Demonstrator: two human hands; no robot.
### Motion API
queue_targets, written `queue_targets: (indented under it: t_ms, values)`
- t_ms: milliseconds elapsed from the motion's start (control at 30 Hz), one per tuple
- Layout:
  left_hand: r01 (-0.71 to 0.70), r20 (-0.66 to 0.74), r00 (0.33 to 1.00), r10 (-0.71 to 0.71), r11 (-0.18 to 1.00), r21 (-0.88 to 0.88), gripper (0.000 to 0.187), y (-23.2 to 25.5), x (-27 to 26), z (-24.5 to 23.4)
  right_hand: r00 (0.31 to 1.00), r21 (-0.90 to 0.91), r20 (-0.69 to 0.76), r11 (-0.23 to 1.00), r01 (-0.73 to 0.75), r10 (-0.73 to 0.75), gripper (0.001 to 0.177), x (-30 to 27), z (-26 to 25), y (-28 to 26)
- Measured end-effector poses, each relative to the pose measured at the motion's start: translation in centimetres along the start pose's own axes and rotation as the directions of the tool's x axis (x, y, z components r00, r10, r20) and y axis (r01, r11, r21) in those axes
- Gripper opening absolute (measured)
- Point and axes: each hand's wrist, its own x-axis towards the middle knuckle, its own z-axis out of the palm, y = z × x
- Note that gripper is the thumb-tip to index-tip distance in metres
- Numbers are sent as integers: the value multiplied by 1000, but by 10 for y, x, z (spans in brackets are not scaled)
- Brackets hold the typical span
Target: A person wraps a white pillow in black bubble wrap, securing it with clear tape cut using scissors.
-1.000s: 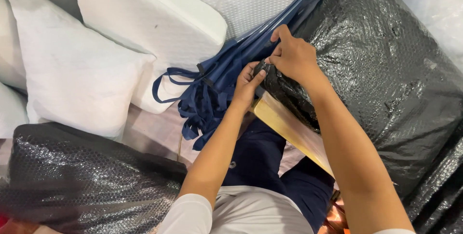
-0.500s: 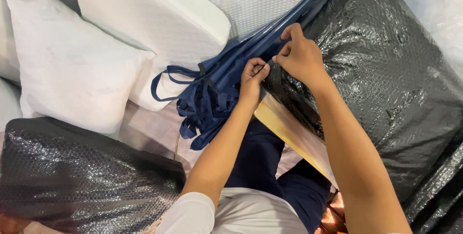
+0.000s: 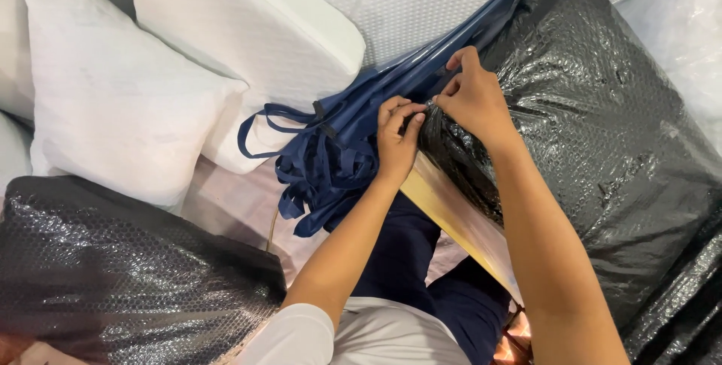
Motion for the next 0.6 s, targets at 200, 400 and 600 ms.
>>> queue_targets:
  t_ms: [200, 400, 600]
  values:
    - [-173, 181, 971, 159, 983, 64, 33, 8, -9, -10, 999, -102, 0, 994, 49, -50, 47, 3, 4, 7]
    - [-214, 320, 939, 129, 946, 245, 39, 14, -13, -16, 996, -155, 34, 985, 82, -77, 50, 6, 4, 9]
    - [-142, 378, 925, 20, 944, 296, 39, 12, -14, -14, 996, -102, 19, 991, 90, -89, 37, 5, -1, 4]
